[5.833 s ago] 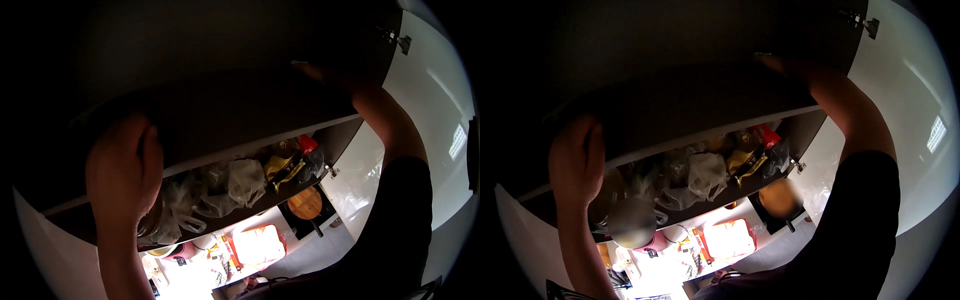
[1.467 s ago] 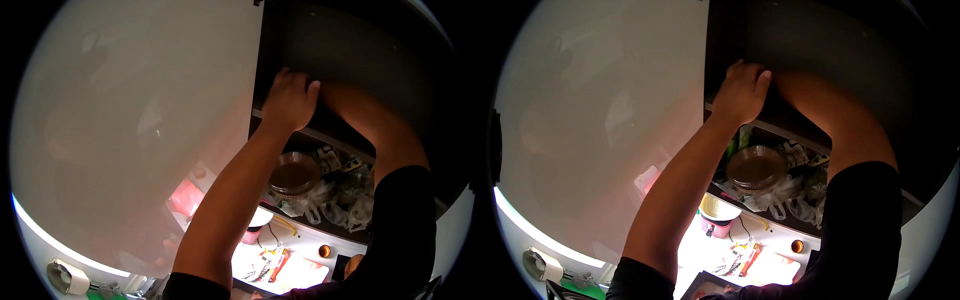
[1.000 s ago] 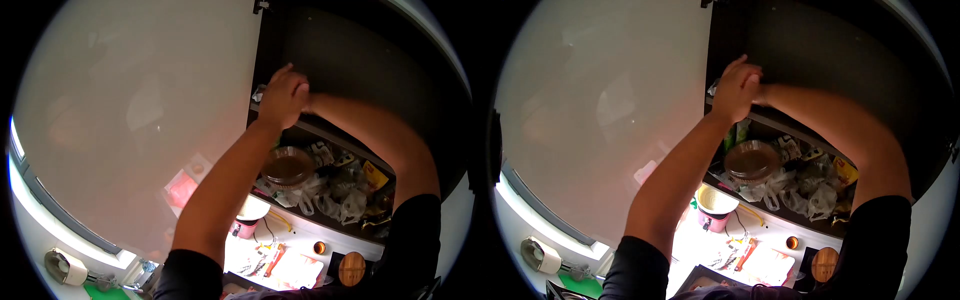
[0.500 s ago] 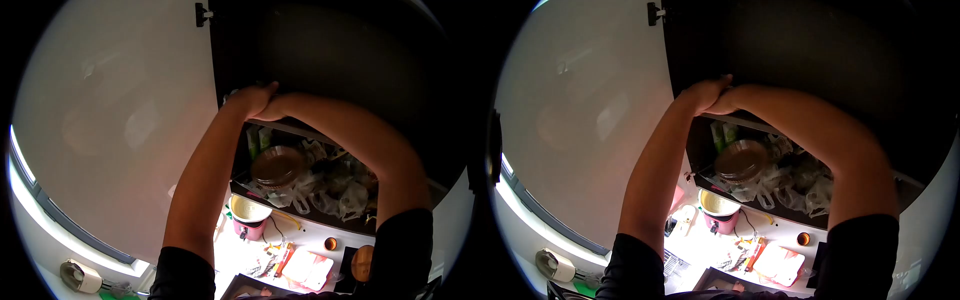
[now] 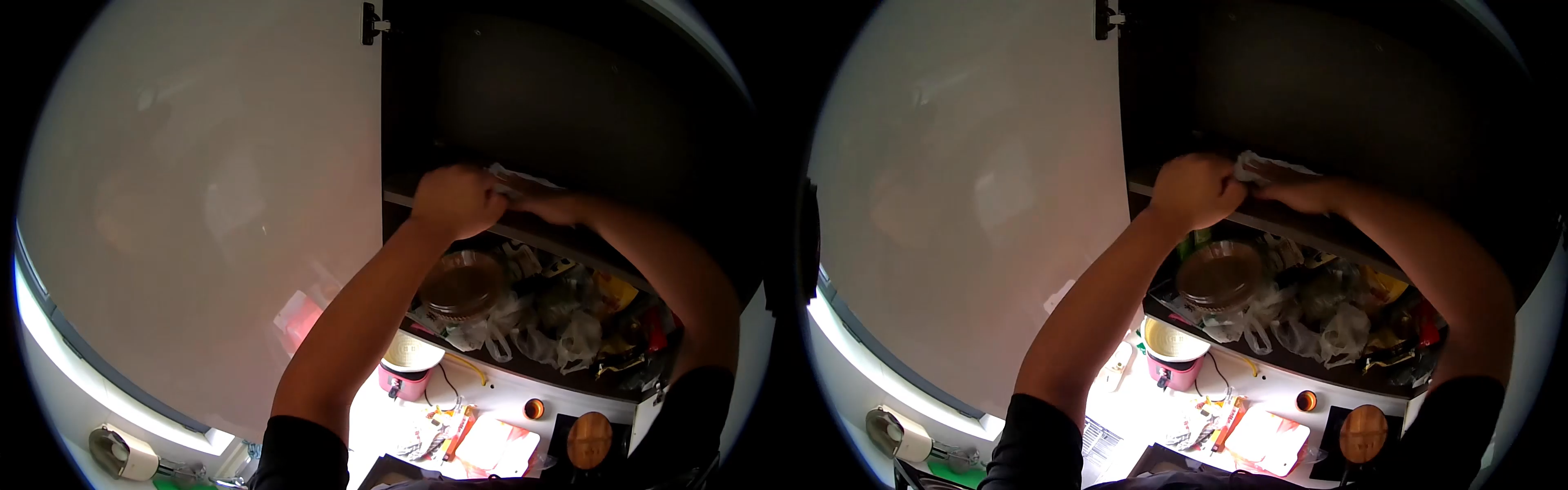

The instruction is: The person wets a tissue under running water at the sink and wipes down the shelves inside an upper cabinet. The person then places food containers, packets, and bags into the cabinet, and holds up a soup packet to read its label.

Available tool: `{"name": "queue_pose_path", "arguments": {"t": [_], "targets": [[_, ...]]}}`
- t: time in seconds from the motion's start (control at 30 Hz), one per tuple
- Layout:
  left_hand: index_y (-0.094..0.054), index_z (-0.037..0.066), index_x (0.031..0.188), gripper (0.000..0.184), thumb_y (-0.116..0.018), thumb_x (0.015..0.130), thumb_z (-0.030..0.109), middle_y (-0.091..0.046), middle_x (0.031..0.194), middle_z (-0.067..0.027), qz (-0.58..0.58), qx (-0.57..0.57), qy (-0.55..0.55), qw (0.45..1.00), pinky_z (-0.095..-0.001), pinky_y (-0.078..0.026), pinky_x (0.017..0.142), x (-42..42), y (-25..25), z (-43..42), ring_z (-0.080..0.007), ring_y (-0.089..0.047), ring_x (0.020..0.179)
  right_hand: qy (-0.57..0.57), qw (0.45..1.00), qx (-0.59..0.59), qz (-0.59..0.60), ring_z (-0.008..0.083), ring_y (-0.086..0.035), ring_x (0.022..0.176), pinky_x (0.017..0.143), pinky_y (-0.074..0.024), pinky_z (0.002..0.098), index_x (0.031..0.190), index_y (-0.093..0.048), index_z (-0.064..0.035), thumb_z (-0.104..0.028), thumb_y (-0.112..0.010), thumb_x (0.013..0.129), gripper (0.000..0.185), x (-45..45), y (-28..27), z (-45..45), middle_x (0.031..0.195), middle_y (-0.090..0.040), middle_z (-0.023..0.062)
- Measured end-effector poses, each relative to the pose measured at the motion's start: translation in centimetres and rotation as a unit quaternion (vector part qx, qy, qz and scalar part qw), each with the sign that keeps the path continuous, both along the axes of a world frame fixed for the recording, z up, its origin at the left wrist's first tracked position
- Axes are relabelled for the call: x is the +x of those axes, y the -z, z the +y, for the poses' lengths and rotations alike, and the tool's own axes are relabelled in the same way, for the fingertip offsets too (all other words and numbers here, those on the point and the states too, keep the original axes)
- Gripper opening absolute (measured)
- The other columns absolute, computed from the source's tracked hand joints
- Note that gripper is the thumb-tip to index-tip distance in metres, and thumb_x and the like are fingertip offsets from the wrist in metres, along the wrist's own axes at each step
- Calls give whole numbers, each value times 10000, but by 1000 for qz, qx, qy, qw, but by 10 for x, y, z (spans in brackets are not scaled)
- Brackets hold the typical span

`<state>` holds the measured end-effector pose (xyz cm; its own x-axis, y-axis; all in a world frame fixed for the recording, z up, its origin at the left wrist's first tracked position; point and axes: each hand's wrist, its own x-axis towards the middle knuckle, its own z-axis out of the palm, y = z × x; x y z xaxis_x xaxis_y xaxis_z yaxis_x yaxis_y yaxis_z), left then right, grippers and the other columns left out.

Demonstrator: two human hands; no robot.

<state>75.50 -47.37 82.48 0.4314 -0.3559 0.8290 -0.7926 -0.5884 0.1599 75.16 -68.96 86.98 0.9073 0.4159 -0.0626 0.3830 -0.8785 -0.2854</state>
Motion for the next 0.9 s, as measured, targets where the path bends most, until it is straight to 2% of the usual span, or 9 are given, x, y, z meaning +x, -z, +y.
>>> {"name": "queue_pose_path", "arguments": {"t": [0.17,0.23,0.37,0.47,0.53,0.57,0.63,0.77,0.9], "targets": [[-720,70,781,277,-581,750,307,-710,833,-147,63,39,-61,995,-481,-568,725,5,8,11,-353,-689,804,12,996,88,20,325,-327,1473,1204,-270,402,1607,-177,-49,-364,-414,1038,692,140,21,26,1612,-321,201],[-723,71,782,282,-579,747,312,-710,831,-149,75,43,-75,993,-481,-569,726,8,8,13,-353,-689,802,28,994,62,-85,340,-385,1435,1180,-311,403,1604,-206,-62,-309,-425,1043,652,162,16,46,1579,-382,202],[-727,81,774,286,-571,753,319,-712,828,-143,103,57,-59,991,-479,-570,718,7,7,17,-347,-689,795,79,991,92,-58,312,-301,1497,1228,-224,365,1613,-189,-70,-351,-391,1063,650,188,-9,76,1613,-310,234],[-725,90,741,273,-572,749,316,-709,798,-137,104,54,-48,992,-476,-569,702,7,7,19,-341,-691,783,-3,989,70,-131,319,-408,1424,1195,-279,359,1597,-232,-40,-355,-424,1045,663,252,27,71,1573,-387,231],[-724,95,723,267,-573,747,314,-706,779,-133,109,59,-45,991,-475,-569,693,8,6,22,-337,-692,773,-53,963,89,-249,291,-495,1322,1149,-332,367,1555,-325,-5,-357,-434,1033,639,274,46,75,1503,-485,198],[-723,100,710,264,-573,744,315,-702,764,-132,98,59,-48,992,-475,-569,685,8,7,22,-335,-692,761,-51,964,88,-245,291,-495,1322,1149,-332,367,1555,-325,-5,-357,-434,1033,639,262,42,79,1503,-485,198],[-722,104,697,262,-573,741,315,-698,748,-131,83,54,-51,994,-475,-569,676,12,9,20,-333,-692,750,7,995,102,9,245,-518,1253,1110,-358,368,1502,-407,19,-337,-441,1025,597,228,19,90,1450,-524,161],[-720,99,694,270,-566,744,315,-697,744,-136,67,57,-55,995,-477,-570,670,14,11,21,-332,-693,739,18,988,140,67,218,-520,1246,1102,-362,360,1483,-443,-3,-325,-462,1008,575,238,17,87,1416,-548,125],[-708,81,679,274,-563,741,305,-698,743,-142,30,50,-71,996,-483,-569,673,16,13,16,-340,-694,740,38,991,85,93,209,-504,1261,1094,-361,339,1490,-457,-42,-328,-476,990,577,240,11,82,1444,-525,104]]}}
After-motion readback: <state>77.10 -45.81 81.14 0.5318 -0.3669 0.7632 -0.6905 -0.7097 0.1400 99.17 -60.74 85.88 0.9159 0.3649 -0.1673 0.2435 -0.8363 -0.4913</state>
